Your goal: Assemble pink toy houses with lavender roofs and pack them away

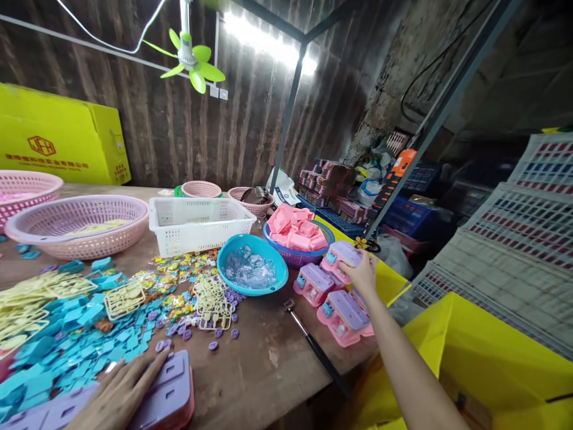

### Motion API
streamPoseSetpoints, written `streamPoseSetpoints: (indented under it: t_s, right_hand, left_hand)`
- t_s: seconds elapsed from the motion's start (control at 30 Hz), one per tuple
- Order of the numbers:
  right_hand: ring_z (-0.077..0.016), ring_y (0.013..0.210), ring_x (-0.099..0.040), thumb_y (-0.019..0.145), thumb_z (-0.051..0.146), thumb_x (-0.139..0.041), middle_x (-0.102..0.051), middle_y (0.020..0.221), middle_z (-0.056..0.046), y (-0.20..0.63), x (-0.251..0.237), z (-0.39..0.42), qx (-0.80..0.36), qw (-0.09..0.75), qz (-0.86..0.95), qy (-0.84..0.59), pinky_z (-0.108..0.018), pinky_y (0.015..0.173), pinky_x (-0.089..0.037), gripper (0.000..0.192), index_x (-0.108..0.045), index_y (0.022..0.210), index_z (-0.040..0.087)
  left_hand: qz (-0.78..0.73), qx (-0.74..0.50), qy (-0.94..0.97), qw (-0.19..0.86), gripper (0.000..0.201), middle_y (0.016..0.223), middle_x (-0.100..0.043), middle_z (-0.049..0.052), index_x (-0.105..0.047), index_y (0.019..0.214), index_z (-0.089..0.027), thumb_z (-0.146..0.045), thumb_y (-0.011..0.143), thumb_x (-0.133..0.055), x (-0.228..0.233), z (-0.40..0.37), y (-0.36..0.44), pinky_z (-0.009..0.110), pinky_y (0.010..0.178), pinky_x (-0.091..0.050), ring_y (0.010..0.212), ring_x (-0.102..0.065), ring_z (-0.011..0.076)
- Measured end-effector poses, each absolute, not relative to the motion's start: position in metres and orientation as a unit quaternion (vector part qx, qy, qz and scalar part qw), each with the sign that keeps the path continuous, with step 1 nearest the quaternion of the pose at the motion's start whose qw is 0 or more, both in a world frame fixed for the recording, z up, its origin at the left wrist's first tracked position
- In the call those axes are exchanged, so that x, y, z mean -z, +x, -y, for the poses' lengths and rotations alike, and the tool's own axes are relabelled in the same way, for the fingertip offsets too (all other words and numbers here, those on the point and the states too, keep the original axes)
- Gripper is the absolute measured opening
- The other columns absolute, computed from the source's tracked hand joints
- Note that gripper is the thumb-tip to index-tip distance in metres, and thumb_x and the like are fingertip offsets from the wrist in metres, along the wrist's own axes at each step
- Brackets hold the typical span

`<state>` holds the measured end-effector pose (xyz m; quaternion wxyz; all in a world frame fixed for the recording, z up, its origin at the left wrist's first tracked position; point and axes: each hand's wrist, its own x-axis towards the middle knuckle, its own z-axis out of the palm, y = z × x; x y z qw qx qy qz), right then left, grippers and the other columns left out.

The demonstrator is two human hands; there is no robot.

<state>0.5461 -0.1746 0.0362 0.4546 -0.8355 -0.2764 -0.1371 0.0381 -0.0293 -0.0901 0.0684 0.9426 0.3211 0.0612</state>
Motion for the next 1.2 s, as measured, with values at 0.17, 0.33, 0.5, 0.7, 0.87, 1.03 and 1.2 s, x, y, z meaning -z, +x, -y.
streamPoseSetpoints:
  t_s: [0.17,0.33,0.5,0.7,0.87,1.03,1.2]
  right_hand:
    - [-0.0420,0.120,-0.035,0.056,0.045,-0.064,-0.040,0.131,-0.010,0.554,-0.019,0.169,0.134,0.464,0.276,-0.831,-0.061,0.096,-0.026,0.061,-0.045,0.111,0.031]
    - [-0.0358,0.132,-0.021,0.073,0.053,-0.058,-0.034,0.140,-0.003,0.470,-0.021,0.181,0.089,0.480,0.408,-0.771,-0.058,0.103,-0.024,0.060,-0.039,0.126,0.036]
    - [-0.0268,0.124,-0.041,0.057,0.046,-0.078,-0.033,0.141,-0.006,0.351,-0.017,0.192,-0.273,0.293,0.712,-0.577,-0.038,0.099,-0.039,0.089,-0.037,0.135,0.032]
    - [-0.0253,0.111,-0.049,0.061,0.043,-0.074,-0.048,0.120,-0.006,0.396,-0.027,0.196,-0.164,0.366,0.609,-0.685,-0.040,0.095,-0.041,0.070,-0.046,0.124,0.027]
    - [-0.0305,0.114,-0.044,0.064,0.049,-0.064,-0.044,0.118,-0.010,0.489,-0.026,0.178,0.096,0.407,0.436,-0.797,-0.052,0.098,-0.033,0.065,-0.045,0.121,0.027]
    - [-0.0322,0.112,-0.045,0.063,0.052,-0.061,-0.041,0.118,-0.010,0.509,-0.008,0.163,0.135,0.388,0.430,-0.804,-0.054,0.098,-0.032,0.059,-0.050,0.115,0.027]
    - [-0.0384,0.124,-0.031,0.069,0.057,-0.055,-0.033,0.133,-0.006,0.511,0.007,0.169,0.163,0.395,0.447,-0.785,-0.060,0.103,-0.022,0.054,-0.050,0.116,0.032]
  left_hand:
    - [-0.344,-0.058,0.931,0.111,0.074,0.133,-0.051,0.011,-0.049,0.130,-0.019,-0.026,0.057,-0.057,0.053,0.032,0.052,0.039,0.097,-0.044,0.120,-0.049,0.0319]
    - [-0.296,-0.070,0.927,0.221,0.080,0.132,-0.051,0.007,-0.043,0.131,-0.023,-0.019,0.053,-0.058,0.002,0.049,0.088,0.038,0.100,-0.041,0.121,-0.047,0.0307]
    - [-0.170,-0.044,0.910,0.377,0.090,0.134,-0.045,0.011,-0.034,0.135,-0.021,-0.017,0.052,-0.068,-0.029,0.069,0.163,0.041,0.100,-0.039,0.120,-0.046,0.0296]
    - [-0.155,-0.093,0.928,0.325,0.101,0.151,-0.013,0.014,0.000,0.145,-0.024,-0.034,0.070,-0.067,-0.034,0.056,0.150,0.049,0.109,-0.024,0.138,-0.016,0.0310]
    - [-0.330,-0.047,0.937,0.101,0.094,0.146,-0.029,0.017,-0.026,0.142,-0.020,-0.022,0.057,-0.067,0.004,0.030,0.049,0.061,0.107,-0.016,0.135,-0.020,0.0407]
    - [-0.435,0.045,0.899,0.006,0.074,0.128,-0.053,0.018,-0.045,0.132,-0.016,-0.018,0.059,-0.054,0.022,0.037,-0.001,0.059,0.103,-0.024,0.124,-0.041,0.0392]
    - [-0.409,0.105,0.903,0.071,0.078,0.118,-0.057,0.017,-0.045,0.132,-0.015,-0.012,0.056,-0.059,-0.011,0.052,0.026,0.046,0.099,-0.035,0.113,-0.052,0.0332]
